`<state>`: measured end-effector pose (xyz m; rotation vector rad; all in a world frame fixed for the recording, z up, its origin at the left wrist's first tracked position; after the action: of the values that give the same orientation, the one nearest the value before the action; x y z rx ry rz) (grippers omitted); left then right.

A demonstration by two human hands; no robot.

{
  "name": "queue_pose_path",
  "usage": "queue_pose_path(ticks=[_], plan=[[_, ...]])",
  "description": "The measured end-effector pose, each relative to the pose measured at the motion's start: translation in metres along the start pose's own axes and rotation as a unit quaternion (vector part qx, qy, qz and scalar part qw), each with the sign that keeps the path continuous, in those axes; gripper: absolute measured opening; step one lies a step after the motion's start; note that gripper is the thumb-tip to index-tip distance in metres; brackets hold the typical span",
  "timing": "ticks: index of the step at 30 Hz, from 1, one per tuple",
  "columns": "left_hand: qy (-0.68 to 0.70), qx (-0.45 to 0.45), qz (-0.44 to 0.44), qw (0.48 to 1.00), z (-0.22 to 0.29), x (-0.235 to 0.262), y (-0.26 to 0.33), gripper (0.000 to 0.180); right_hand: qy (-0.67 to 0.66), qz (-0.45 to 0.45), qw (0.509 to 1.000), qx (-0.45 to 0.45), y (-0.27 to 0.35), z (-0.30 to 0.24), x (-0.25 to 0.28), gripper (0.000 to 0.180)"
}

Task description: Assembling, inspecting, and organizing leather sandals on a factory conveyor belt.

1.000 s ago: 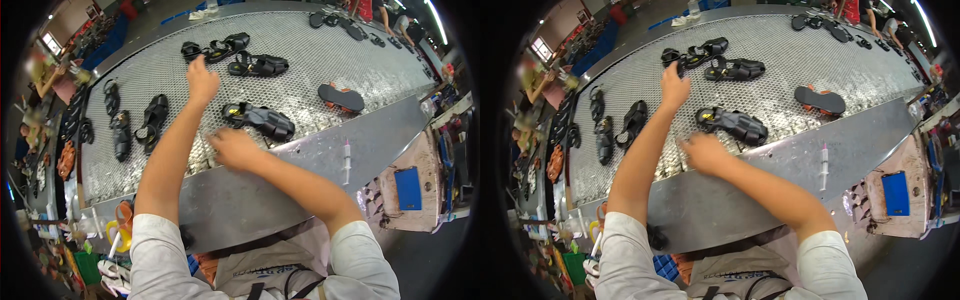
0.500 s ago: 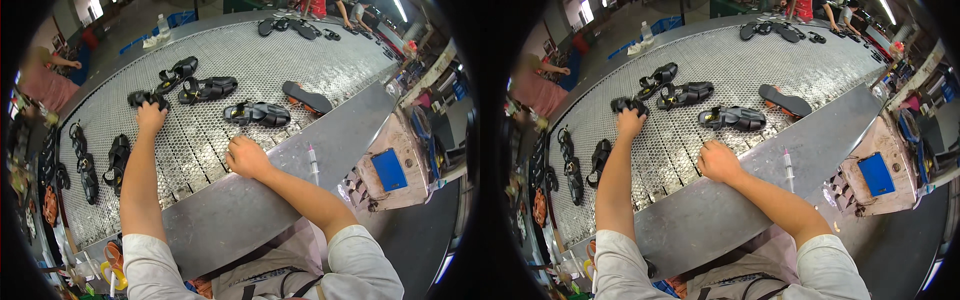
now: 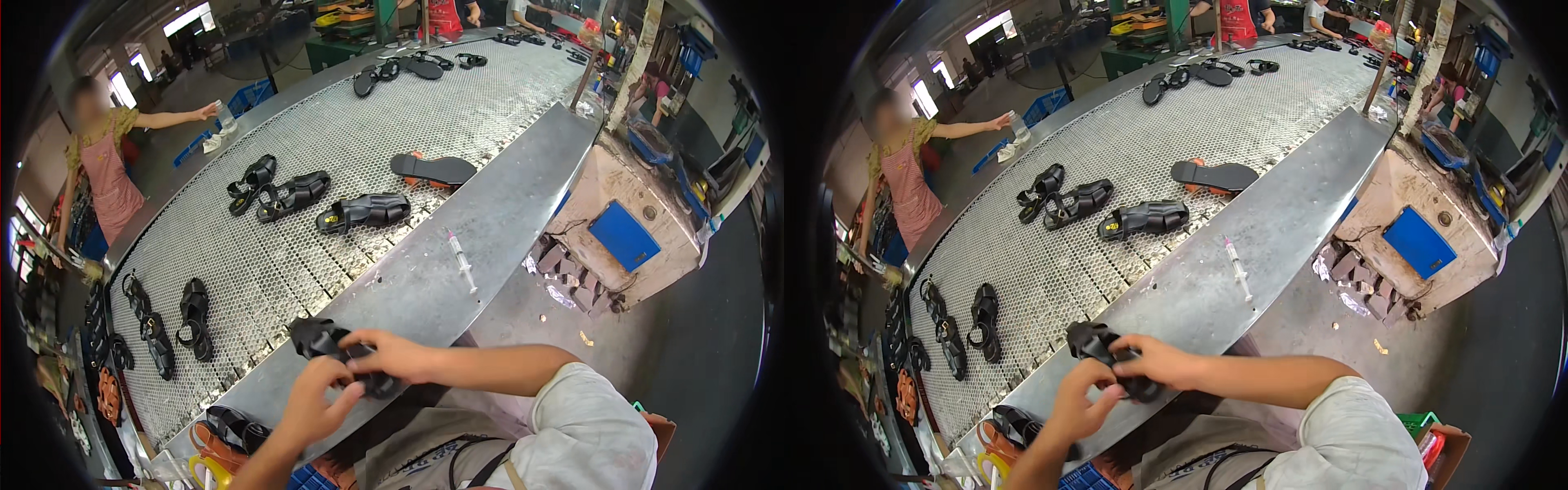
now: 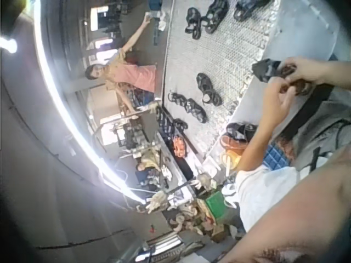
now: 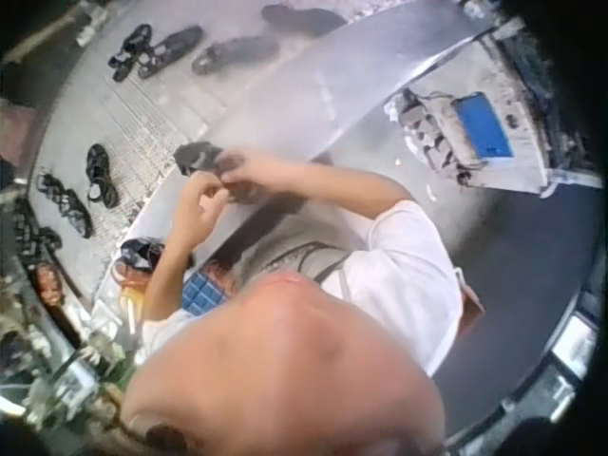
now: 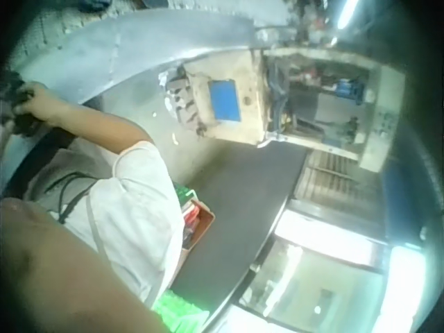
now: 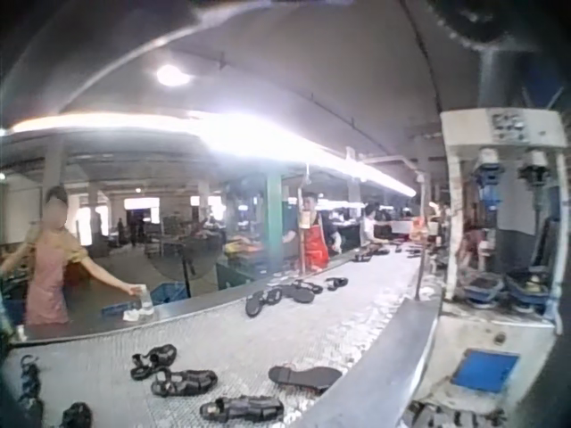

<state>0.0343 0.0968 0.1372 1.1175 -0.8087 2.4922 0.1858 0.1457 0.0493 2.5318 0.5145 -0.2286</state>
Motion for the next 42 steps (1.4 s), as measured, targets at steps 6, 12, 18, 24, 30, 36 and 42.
queue_pose_path(ticks=[6, 12, 18, 24, 30, 36, 42], plan=[[0.397, 0.602, 0.327, 0.611, -0.009, -0.036, 0.137, 0.04, 0.28, -0.295, 0.907, 0.108, 0.048, 0.039, 0.048, 0.046], [0.202, 0.638, 0.127, 0.732, 0.044, -0.091, 0.176, 0.037, 0.278, -0.403, 0.871, 0.043, 0.076, 0.06, 0.08, 0.052], [0.4, 0.657, 0.179, 0.614, 0.016, -0.16, 0.259, 0.039, 0.403, -0.231, 0.886, -0.005, 0.096, 0.076, 0.102, 0.055], [0.633, 0.581, 0.236, 0.454, 0.043, -0.163, 0.197, 0.052, 0.445, -0.046, 0.89, 0.09, 0.118, 0.066, 0.094, 0.038], [0.373, 0.649, 0.193, 0.634, 0.036, -0.179, 0.207, 0.041, 0.532, -0.057, 0.841, 0.074, 0.102, 0.042, 0.099, 0.033], [0.352, 0.649, 0.228, 0.635, 0.037, -0.195, 0.213, 0.051, 0.534, -0.043, 0.843, 0.052, 0.107, 0.039, 0.099, 0.036], [0.554, 0.648, 0.159, 0.499, 0.027, -0.161, 0.186, 0.058, 0.524, -0.064, 0.839, 0.132, 0.086, 0.026, 0.103, 0.036]])
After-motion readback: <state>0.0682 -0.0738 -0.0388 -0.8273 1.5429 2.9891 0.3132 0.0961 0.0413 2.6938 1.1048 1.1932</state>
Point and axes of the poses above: each hand's wrist, its own y-axis away from the middle knuckle, its own x-axis out of the back of the hand, z = x × y, the point moved 5 cm from there along -y, towards the middle knuckle, and after that the axes turned 15 degrees about z, right-handed, at the moved point
